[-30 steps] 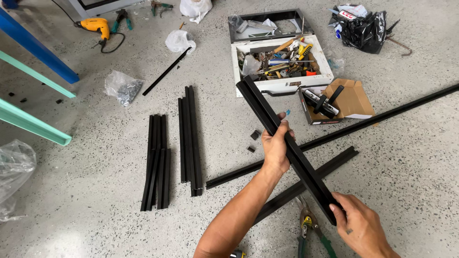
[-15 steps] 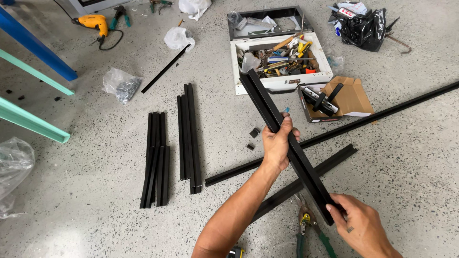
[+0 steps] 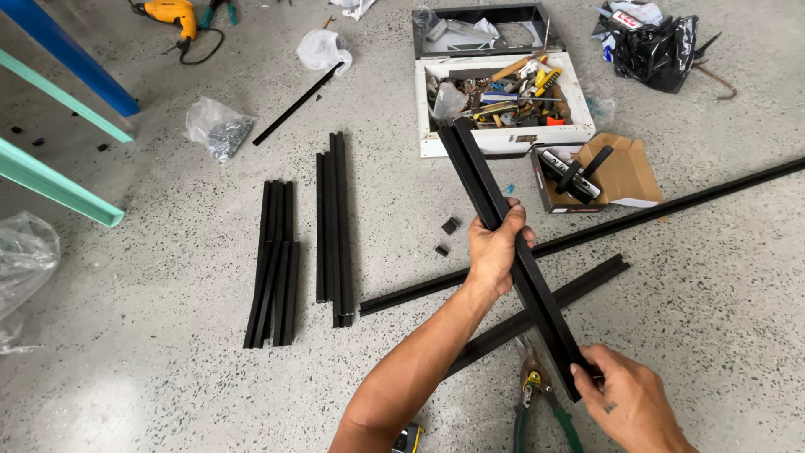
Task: The person uses pliers to cut a black metal profile into smaller pieces. They then inspect the cut ends and organize the pieces into neat stacks on the floor.
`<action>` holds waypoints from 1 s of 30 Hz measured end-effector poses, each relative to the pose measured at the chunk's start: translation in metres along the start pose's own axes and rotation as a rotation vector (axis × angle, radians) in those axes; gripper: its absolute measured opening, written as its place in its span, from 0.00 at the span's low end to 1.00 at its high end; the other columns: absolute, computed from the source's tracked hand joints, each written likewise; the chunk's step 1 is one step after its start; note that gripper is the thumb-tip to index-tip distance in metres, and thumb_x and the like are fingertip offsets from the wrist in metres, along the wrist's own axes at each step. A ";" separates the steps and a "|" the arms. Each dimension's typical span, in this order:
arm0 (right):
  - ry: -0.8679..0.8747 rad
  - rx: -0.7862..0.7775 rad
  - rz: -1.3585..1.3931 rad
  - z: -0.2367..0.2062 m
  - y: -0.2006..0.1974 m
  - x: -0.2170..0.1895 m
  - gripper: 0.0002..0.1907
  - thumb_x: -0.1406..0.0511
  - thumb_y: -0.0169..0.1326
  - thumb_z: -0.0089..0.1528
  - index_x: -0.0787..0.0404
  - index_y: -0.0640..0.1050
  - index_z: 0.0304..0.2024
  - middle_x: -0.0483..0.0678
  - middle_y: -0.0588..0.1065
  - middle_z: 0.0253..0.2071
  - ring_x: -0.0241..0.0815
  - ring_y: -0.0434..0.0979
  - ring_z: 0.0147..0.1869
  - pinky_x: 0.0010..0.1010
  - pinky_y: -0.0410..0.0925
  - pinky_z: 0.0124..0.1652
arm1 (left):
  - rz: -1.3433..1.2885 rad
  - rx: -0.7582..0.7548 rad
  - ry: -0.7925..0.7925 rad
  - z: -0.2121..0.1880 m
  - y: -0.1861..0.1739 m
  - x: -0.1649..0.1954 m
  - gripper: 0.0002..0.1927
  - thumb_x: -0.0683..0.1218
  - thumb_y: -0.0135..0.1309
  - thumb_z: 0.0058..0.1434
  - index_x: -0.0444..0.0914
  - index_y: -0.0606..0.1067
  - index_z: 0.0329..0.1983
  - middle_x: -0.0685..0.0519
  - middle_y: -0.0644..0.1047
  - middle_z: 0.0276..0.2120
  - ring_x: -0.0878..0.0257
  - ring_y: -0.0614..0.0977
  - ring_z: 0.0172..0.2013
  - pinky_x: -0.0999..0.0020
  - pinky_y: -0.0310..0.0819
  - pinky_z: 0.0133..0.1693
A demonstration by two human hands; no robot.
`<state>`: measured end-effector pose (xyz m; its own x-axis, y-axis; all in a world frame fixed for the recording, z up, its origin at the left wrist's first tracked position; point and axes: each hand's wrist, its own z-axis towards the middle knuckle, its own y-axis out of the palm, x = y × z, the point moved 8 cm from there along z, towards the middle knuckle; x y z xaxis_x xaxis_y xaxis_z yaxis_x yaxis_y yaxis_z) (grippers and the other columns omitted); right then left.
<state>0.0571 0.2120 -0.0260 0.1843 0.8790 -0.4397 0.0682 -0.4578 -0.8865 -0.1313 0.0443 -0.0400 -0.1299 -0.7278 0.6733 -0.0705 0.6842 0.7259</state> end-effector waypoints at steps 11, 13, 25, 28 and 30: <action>-0.025 -0.022 -0.070 -0.002 0.006 0.006 0.13 0.61 0.61 0.61 0.56 0.78 0.46 0.53 0.83 0.30 0.49 0.86 0.32 0.38 0.77 0.33 | 0.012 0.005 -0.004 -0.002 0.002 0.000 0.06 0.42 0.58 0.64 0.37 0.73 0.41 0.56 0.74 0.27 0.67 0.75 0.21 0.70 0.71 0.23; -0.050 -0.015 0.080 -0.001 0.009 0.012 0.12 0.62 0.63 0.60 0.59 0.79 0.43 0.50 0.83 0.31 0.44 0.87 0.32 0.35 0.78 0.33 | 0.070 0.008 -0.019 -0.004 0.003 0.002 0.07 0.43 0.57 0.64 0.36 0.73 0.41 0.55 0.75 0.26 0.66 0.76 0.20 0.69 0.71 0.22; 0.276 -0.361 1.067 0.014 0.036 0.072 0.12 0.60 0.53 0.64 0.62 0.81 0.39 0.48 0.82 0.35 0.37 0.83 0.34 0.32 0.79 0.30 | -0.092 -0.012 -0.033 0.035 -0.018 -0.006 0.13 0.41 0.58 0.64 0.31 0.71 0.49 0.46 0.78 0.31 0.56 0.83 0.30 0.62 0.83 0.30; 0.219 -0.376 1.040 0.016 0.028 0.065 0.13 0.60 0.55 0.64 0.63 0.82 0.40 0.51 0.80 0.32 0.40 0.83 0.30 0.31 0.79 0.26 | -0.088 0.021 -0.067 0.034 -0.019 -0.009 0.12 0.40 0.58 0.65 0.31 0.71 0.49 0.46 0.78 0.31 0.57 0.83 0.30 0.62 0.84 0.31; 0.183 -0.389 1.051 0.017 0.025 0.060 0.14 0.60 0.57 0.66 0.66 0.82 0.39 0.51 0.74 0.28 0.38 0.80 0.27 0.30 0.78 0.24 | -0.079 0.035 -0.080 0.034 -0.019 -0.014 0.12 0.40 0.57 0.65 0.31 0.71 0.48 0.46 0.78 0.31 0.57 0.83 0.30 0.62 0.84 0.31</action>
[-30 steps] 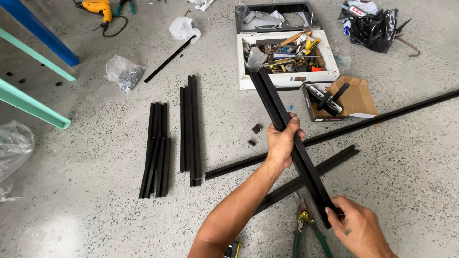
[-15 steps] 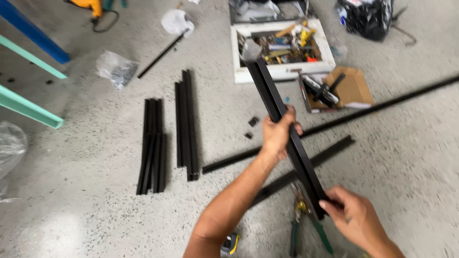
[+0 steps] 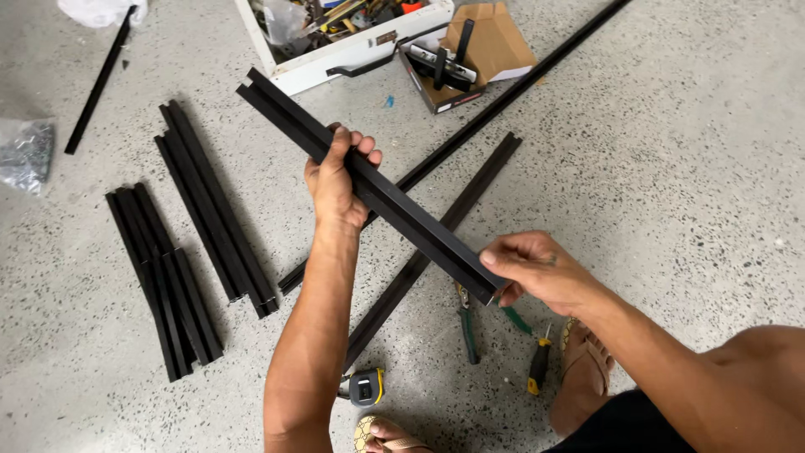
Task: The person uses pliers to cut a black metal profile into smaller pieces. They then inspect the cut ends and organize the pieces into neat stacks on the floor.
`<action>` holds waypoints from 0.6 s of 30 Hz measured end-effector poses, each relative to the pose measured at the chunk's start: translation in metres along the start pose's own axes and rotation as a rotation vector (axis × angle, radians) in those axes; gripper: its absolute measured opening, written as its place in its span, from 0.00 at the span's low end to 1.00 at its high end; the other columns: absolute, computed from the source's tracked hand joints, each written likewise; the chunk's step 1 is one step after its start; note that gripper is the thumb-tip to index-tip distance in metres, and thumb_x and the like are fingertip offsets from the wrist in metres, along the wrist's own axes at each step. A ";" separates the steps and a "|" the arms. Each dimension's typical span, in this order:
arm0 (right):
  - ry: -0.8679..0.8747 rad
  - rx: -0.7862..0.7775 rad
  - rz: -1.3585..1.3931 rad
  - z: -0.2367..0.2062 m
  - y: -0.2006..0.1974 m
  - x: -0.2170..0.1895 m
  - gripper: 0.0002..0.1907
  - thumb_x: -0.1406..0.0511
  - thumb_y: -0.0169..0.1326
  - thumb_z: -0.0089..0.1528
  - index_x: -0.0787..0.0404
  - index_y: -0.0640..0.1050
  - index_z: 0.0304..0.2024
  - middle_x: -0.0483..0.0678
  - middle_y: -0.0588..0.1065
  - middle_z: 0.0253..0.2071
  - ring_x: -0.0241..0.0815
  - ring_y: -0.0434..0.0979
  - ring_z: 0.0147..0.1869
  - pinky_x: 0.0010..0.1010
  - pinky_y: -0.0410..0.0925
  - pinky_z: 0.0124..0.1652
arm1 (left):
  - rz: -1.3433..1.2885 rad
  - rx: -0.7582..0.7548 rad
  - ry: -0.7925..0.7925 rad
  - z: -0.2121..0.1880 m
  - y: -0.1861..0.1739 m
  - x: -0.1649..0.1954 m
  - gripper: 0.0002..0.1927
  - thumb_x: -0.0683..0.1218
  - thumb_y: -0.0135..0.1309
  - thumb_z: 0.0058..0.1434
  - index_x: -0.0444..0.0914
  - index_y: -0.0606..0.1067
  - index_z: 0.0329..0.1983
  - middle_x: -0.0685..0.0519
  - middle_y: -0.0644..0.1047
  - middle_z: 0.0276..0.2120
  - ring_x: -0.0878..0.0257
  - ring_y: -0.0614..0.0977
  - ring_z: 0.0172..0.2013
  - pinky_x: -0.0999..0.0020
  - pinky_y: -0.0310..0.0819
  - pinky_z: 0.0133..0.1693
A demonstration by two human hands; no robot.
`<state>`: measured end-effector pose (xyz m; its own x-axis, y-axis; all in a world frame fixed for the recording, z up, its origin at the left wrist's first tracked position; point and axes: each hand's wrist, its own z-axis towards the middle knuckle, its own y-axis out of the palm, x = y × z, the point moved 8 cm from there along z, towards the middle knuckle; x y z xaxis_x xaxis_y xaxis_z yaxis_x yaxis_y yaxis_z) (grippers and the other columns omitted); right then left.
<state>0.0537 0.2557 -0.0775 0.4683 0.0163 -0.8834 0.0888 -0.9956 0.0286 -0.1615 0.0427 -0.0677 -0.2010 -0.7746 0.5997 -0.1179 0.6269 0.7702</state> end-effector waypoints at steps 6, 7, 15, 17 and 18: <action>0.002 0.067 -0.106 -0.002 -0.005 -0.003 0.11 0.62 0.57 0.63 0.64 0.84 0.41 0.51 0.82 0.28 0.37 0.80 0.25 0.28 0.76 0.22 | 0.012 -0.002 0.006 0.003 -0.001 -0.007 0.12 0.39 0.57 0.66 0.31 0.71 0.49 0.47 0.78 0.31 0.58 0.83 0.30 0.63 0.84 0.31; -0.006 0.061 -0.109 -0.002 -0.005 -0.005 0.11 0.62 0.57 0.63 0.64 0.84 0.41 0.50 0.82 0.29 0.36 0.81 0.26 0.28 0.76 0.23 | 0.016 -0.009 0.009 0.004 -0.001 -0.008 0.12 0.39 0.57 0.66 0.31 0.71 0.49 0.47 0.78 0.31 0.58 0.83 0.30 0.63 0.84 0.31; -0.040 0.032 -0.127 -0.001 -0.001 -0.013 0.11 0.64 0.59 0.62 0.64 0.84 0.43 0.48 0.84 0.32 0.35 0.83 0.32 0.27 0.78 0.29 | 0.012 -0.053 0.040 0.004 0.005 -0.006 0.14 0.39 0.56 0.67 0.30 0.68 0.52 0.46 0.77 0.32 0.58 0.82 0.30 0.63 0.84 0.31; -0.050 0.025 -0.116 0.000 0.000 -0.012 0.11 0.65 0.59 0.62 0.64 0.84 0.43 0.49 0.84 0.33 0.35 0.83 0.32 0.28 0.78 0.30 | 0.023 -0.061 0.047 0.004 0.006 -0.004 0.16 0.39 0.56 0.66 0.29 0.67 0.54 0.45 0.77 0.33 0.58 0.82 0.30 0.64 0.84 0.31; -0.054 0.020 -0.111 0.001 0.000 -0.011 0.11 0.65 0.59 0.62 0.64 0.84 0.43 0.49 0.84 0.33 0.35 0.84 0.33 0.28 0.79 0.30 | 0.033 -0.056 0.052 0.004 0.005 -0.004 0.17 0.39 0.56 0.66 0.29 0.67 0.55 0.45 0.77 0.33 0.58 0.83 0.30 0.64 0.84 0.31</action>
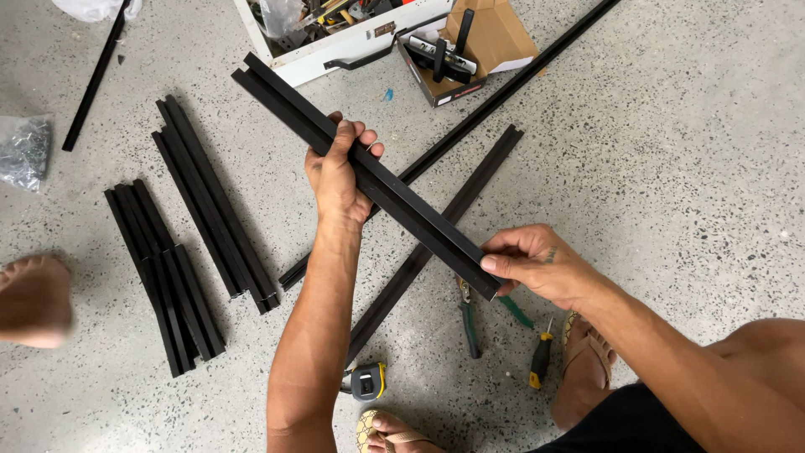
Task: The person uses pliers to cut a black metal profile into smaller pieces. They then inspect the cut ends and organize the pieces into neat stacks on the floor.
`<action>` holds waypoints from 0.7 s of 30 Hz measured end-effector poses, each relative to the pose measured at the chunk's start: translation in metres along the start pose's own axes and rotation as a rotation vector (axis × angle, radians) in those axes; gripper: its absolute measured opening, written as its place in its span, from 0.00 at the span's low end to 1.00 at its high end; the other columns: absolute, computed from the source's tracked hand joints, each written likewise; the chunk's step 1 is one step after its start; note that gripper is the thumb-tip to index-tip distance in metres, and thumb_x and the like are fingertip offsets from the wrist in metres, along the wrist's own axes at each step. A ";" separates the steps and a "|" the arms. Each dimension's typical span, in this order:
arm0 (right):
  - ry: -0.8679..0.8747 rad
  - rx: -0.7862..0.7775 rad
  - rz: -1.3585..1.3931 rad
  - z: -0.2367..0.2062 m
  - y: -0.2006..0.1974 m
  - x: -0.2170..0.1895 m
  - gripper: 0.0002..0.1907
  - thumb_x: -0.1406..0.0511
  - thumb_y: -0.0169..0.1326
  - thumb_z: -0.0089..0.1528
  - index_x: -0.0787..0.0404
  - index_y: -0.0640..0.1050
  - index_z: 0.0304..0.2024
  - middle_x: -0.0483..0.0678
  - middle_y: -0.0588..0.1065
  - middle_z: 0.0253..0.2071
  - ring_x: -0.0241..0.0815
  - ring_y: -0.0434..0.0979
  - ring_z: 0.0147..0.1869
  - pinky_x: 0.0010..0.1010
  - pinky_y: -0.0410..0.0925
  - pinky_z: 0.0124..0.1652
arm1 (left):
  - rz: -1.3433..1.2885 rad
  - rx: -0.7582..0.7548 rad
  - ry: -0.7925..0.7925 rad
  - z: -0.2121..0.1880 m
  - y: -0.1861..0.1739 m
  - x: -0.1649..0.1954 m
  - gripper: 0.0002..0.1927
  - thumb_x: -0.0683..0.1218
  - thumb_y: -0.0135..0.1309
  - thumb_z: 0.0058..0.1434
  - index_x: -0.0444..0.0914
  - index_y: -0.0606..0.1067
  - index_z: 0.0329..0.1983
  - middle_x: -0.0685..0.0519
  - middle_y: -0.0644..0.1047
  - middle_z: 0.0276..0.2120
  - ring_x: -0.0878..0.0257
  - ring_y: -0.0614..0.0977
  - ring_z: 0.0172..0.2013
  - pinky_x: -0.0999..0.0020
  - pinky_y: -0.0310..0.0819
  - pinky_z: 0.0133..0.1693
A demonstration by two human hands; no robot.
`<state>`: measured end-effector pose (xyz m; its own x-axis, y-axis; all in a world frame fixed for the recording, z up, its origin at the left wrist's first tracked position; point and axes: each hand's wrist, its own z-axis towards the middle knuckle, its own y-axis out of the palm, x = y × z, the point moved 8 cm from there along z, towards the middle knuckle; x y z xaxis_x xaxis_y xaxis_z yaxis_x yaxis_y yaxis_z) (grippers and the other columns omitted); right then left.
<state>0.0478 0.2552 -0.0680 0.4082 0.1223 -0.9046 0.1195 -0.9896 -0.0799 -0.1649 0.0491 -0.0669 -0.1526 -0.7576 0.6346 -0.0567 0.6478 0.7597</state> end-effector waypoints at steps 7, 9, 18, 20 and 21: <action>-0.011 0.001 -0.020 0.008 -0.007 0.025 0.08 0.68 0.59 0.61 0.65 0.83 0.41 0.48 0.83 0.33 0.35 0.83 0.34 0.29 0.79 0.34 | 0.043 -0.016 0.014 -0.002 0.005 0.008 0.20 0.40 0.55 0.66 0.29 0.66 0.58 0.43 0.79 0.37 0.57 0.83 0.33 0.65 0.83 0.33; -0.067 0.026 -0.128 0.012 -0.007 0.033 0.07 0.68 0.58 0.62 0.66 0.82 0.40 0.46 0.81 0.32 0.33 0.81 0.35 0.27 0.76 0.36 | 0.018 -0.009 0.008 0.002 0.007 0.020 0.17 0.42 0.56 0.64 0.30 0.69 0.53 0.45 0.80 0.38 0.58 0.84 0.33 0.63 0.83 0.33; -0.043 0.223 -0.592 0.025 -0.001 0.064 0.08 0.65 0.61 0.62 0.62 0.79 0.40 0.47 0.82 0.32 0.39 0.81 0.32 0.33 0.73 0.35 | 0.071 -0.185 0.240 -0.018 0.015 0.099 0.10 0.44 0.62 0.66 0.34 0.75 0.45 0.49 0.78 0.35 0.62 0.79 0.34 0.66 0.76 0.38; -0.003 0.268 -0.660 0.023 -0.003 0.058 0.09 0.63 0.62 0.62 0.60 0.79 0.41 0.47 0.84 0.34 0.41 0.83 0.31 0.35 0.74 0.34 | 0.084 -0.295 0.258 -0.028 0.027 0.107 0.11 0.44 0.63 0.65 0.34 0.76 0.45 0.50 0.79 0.36 0.63 0.79 0.37 0.67 0.74 0.42; -0.029 0.293 -0.688 0.022 -0.001 0.049 0.09 0.63 0.62 0.62 0.60 0.78 0.41 0.48 0.85 0.34 0.42 0.83 0.31 0.36 0.74 0.33 | 0.079 -0.349 0.275 -0.033 0.031 0.113 0.11 0.45 0.63 0.65 0.34 0.76 0.45 0.51 0.78 0.37 0.62 0.79 0.38 0.66 0.74 0.44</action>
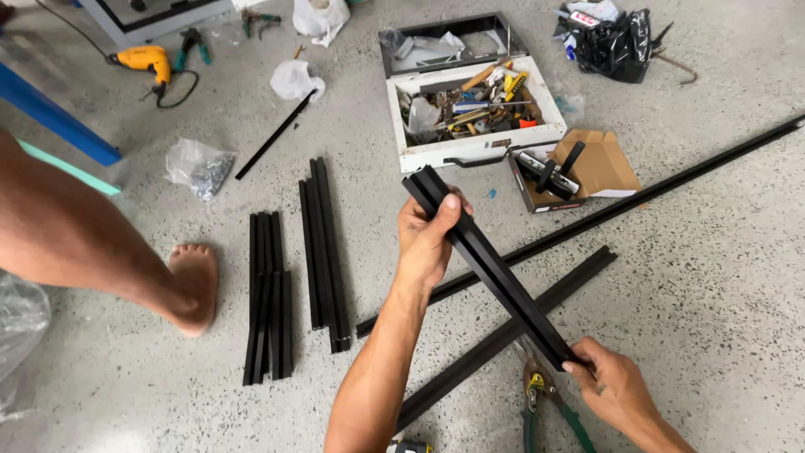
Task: The person uses pliers to cut a black metal profile into smaller pieces. They then inspect the cut ends and organize the pieces into neat stacks on the floor.
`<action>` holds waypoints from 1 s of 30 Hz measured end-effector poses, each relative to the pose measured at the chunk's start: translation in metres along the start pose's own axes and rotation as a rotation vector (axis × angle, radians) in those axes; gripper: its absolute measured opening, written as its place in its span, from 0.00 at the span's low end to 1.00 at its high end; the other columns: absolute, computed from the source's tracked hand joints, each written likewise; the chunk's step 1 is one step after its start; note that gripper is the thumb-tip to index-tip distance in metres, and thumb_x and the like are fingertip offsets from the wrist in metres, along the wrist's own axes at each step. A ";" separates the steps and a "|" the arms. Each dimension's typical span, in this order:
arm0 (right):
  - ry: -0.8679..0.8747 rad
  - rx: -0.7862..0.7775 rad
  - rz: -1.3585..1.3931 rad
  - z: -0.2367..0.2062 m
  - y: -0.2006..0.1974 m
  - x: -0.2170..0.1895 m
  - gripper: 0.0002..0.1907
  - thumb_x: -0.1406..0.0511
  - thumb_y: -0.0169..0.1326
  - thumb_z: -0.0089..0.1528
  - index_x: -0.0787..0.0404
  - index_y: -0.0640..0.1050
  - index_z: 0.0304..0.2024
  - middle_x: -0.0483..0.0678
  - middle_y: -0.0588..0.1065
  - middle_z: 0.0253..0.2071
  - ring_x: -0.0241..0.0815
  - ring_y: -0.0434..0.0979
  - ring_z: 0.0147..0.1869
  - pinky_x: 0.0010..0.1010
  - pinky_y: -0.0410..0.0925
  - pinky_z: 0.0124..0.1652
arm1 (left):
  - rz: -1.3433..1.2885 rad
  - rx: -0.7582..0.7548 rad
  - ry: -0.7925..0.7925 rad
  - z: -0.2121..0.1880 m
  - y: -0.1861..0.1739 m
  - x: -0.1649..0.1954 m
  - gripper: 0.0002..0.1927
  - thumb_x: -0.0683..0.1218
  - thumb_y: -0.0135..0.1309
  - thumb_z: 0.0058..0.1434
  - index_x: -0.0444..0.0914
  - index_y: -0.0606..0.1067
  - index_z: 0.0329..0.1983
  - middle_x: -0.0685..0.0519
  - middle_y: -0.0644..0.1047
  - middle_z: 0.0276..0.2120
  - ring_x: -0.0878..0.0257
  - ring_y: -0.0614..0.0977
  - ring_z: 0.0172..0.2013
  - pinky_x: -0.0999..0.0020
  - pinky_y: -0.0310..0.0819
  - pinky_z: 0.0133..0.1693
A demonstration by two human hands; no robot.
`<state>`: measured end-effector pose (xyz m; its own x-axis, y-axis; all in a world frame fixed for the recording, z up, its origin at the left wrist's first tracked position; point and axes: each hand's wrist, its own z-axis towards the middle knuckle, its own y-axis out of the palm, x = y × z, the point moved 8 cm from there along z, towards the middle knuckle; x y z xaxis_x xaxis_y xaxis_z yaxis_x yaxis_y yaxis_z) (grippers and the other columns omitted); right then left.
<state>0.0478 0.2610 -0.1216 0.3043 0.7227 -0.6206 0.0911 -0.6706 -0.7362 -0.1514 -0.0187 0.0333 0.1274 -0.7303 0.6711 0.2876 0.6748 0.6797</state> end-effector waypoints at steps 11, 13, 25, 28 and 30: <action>-0.276 0.264 0.199 -0.025 -0.048 -0.075 0.18 0.64 0.65 0.59 0.65 0.80 0.50 0.50 0.83 0.44 0.50 0.80 0.30 0.37 0.72 0.28 | -0.236 -0.223 0.012 -0.017 0.021 0.002 0.12 0.46 0.64 0.67 0.37 0.75 0.48 0.51 0.76 0.41 0.58 0.76 0.44 0.59 0.70 0.52; -0.623 0.444 0.221 -0.043 -0.071 -0.102 0.14 0.65 0.63 0.62 0.66 0.80 0.47 0.50 0.81 0.42 0.43 0.84 0.40 0.31 0.74 0.37 | -0.317 -0.278 -0.027 -0.022 0.029 -0.006 0.14 0.46 0.64 0.67 0.38 0.73 0.50 0.52 0.75 0.42 0.58 0.74 0.45 0.58 0.67 0.52; -0.597 0.446 -0.045 -0.036 -0.094 -0.082 0.08 0.63 0.63 0.60 0.62 0.81 0.35 0.46 0.76 0.26 0.41 0.74 0.27 0.36 0.67 0.27 | -0.260 -0.373 -0.064 -0.040 0.072 -0.031 0.14 0.49 0.64 0.68 0.42 0.71 0.49 0.54 0.74 0.43 0.60 0.75 0.46 0.57 0.65 0.53; -0.619 0.447 -0.065 -0.035 -0.099 -0.075 0.13 0.59 0.66 0.58 0.61 0.80 0.37 0.46 0.77 0.30 0.43 0.76 0.32 0.39 0.68 0.35 | -0.257 -0.381 -0.068 -0.035 0.080 -0.033 0.15 0.49 0.64 0.68 0.41 0.71 0.49 0.53 0.74 0.43 0.61 0.75 0.44 0.57 0.64 0.52; -0.513 0.369 0.092 -0.026 -0.095 -0.055 0.25 0.58 0.68 0.53 0.63 0.77 0.47 0.53 0.76 0.43 0.48 0.77 0.43 0.35 0.72 0.32 | -0.243 -0.380 -0.075 -0.032 0.083 -0.033 0.14 0.48 0.64 0.68 0.41 0.71 0.48 0.53 0.74 0.42 0.60 0.75 0.45 0.56 0.67 0.52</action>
<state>0.0472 0.2808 -0.0103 -0.2057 0.7145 -0.6687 -0.2742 -0.6980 -0.6615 -0.1008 0.0581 0.0583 -0.0514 -0.8434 0.5348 0.6306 0.3878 0.6723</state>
